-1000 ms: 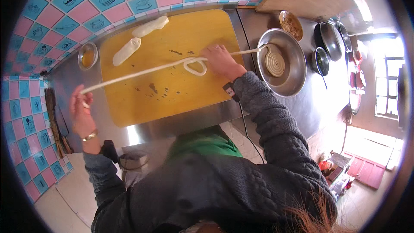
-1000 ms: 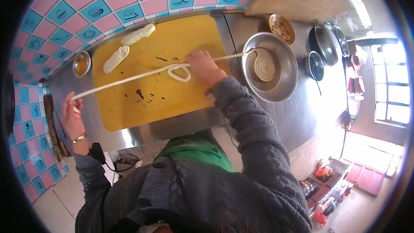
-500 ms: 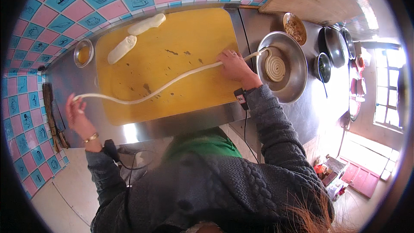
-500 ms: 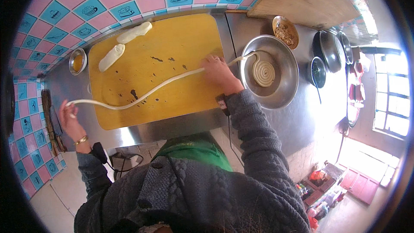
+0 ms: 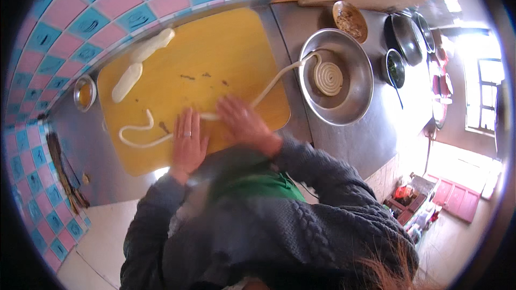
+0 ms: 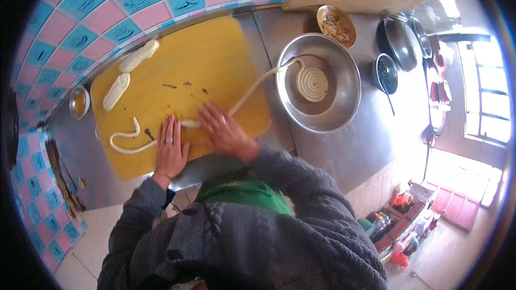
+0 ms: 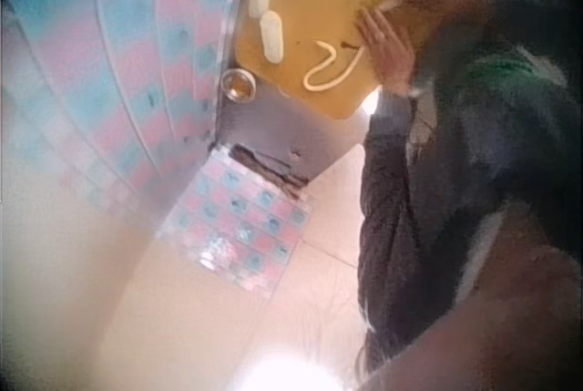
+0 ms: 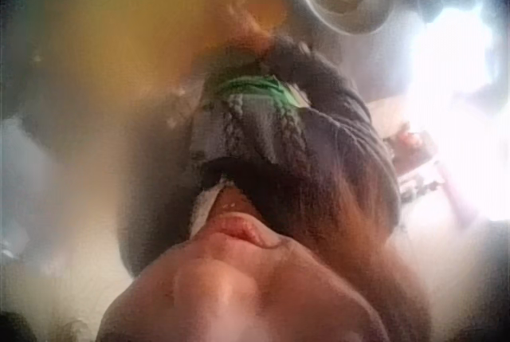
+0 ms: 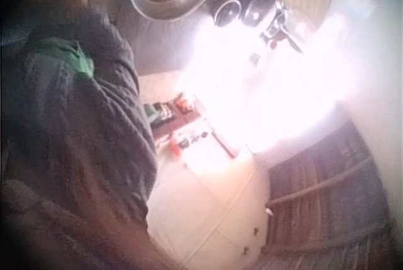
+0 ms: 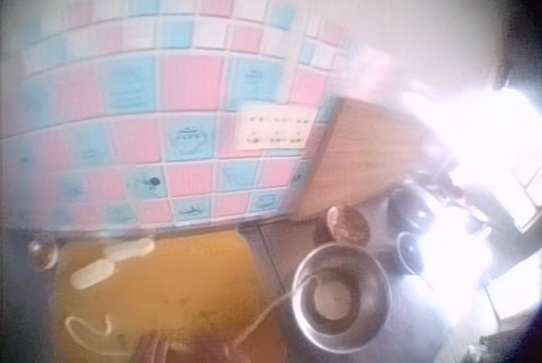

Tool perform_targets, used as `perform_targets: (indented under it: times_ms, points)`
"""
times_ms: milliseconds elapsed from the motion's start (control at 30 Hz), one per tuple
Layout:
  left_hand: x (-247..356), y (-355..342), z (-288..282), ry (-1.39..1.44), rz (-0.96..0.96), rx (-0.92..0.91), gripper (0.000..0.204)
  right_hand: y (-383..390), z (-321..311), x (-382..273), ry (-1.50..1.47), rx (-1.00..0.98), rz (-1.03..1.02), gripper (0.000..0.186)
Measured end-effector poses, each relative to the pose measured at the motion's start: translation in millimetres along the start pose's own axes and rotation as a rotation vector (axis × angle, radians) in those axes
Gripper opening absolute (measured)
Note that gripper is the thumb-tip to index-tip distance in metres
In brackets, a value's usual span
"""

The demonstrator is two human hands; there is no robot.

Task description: The person rolls dough into long thin strands on a yellow cutting board and coils them into a metal bowl. The person repeats this process with multiple dough pieces, arranging the strands in a spiral pattern inside the bowl.

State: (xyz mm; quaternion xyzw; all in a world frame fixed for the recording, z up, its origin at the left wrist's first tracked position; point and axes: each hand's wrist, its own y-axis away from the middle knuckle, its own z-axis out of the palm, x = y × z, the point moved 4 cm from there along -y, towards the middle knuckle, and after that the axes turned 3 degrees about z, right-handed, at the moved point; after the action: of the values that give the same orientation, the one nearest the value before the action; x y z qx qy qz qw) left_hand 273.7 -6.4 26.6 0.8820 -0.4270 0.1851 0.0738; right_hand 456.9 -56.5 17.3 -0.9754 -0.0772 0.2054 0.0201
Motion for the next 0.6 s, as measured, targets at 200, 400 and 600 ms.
perform_targets:
  times_ms: [200, 400, 600]
  points:
    - [-40, -11, 8, -0.170, -0.097, 0.055, 0.069, -85, -17, 32, 0.088, 0.233, 0.112, 0.072]
    - [-30, 10, -10, -0.186, -0.050, 0.105, 0.077, -40, 9, 30, 0.005, 0.124, 0.079, 0.077]
    - [-41, 45, 4, -0.205, -0.168, 0.008, 0.072, -18, 26, 26, -0.038, 0.188, 0.004, 0.078]
